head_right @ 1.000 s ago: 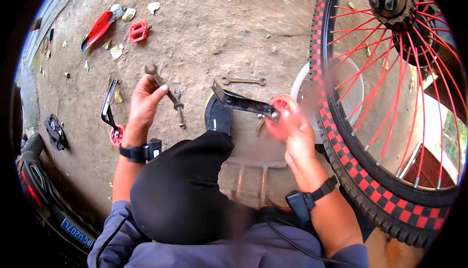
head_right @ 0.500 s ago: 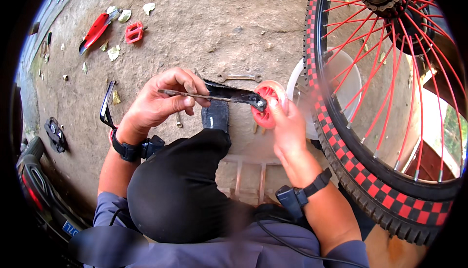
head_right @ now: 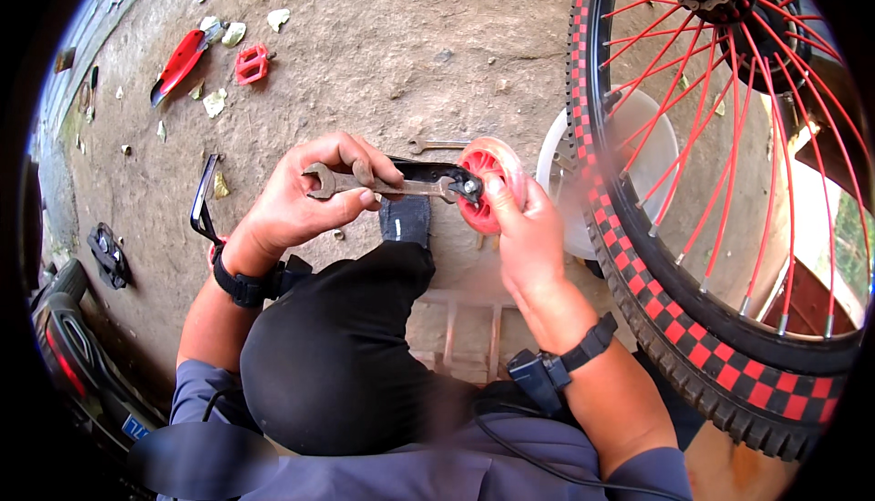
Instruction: The person assembles a red training wheel onto a black metal arm using a wrench and bolts. They tighten the components and attach the wheel to the arm, then hold the completed assembly.
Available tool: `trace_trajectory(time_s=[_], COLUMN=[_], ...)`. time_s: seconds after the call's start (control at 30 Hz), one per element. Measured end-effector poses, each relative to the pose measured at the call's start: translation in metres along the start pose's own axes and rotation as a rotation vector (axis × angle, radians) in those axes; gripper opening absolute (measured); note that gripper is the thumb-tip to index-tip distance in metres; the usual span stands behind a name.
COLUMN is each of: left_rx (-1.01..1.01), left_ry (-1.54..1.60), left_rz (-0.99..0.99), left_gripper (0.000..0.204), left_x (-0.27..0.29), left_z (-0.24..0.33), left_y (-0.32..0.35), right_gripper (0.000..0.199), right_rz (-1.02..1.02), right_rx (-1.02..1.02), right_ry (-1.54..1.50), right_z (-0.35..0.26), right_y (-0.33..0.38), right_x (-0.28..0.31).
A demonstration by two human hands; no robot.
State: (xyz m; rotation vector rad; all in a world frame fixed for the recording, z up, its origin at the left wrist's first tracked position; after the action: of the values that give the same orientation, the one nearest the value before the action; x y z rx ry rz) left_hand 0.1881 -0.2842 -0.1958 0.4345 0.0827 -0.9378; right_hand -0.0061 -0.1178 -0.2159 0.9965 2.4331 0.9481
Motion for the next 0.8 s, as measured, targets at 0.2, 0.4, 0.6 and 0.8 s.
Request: trace_trajectory(time_s=[0.2,0.4,0.6,0.8], left_rx=[-0.004,0.034,-0.006,0.067], left_ry=[-0.101,0.051,-0.013,0.133], left_rz=[0.049,0.076,0.043,0.093], left_gripper=[0.013,0.014,0.014,0.016], left_x=[-0.001,-0.003,0.002,-0.001], left_z=[0.001,-0.001,-0.005,-0.006], left_y=[0.0,0.003,0.003,0.006], right_gripper=[0.032,0.032,0.033,0.033], right_rz=[0.013,0.002,-0.001,-0.002], right_rx=[0.055,0.057,0.062,0.06], right_ry=[-0.021,-0.027,-0.034,-0.04], right_z=[-0.005,-0.008,-0.009,-0.01], right_y=[0.004,0.006,0.006,0.007], right_x=[-0.012,-0.015,-0.015,-0.015])
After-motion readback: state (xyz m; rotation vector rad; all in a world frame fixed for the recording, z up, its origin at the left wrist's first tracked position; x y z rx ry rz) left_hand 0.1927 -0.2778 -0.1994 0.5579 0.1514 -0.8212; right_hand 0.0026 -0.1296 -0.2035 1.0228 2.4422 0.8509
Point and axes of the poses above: each hand's wrist, its own y-axis away from the middle knuckle, its own x-axis out of the back of the hand, z = x × y, the point moved 2 cm from there along -y, towards the middle knuckle, and after that the axes turned 4 degrees about z, right-handed, at the moved point
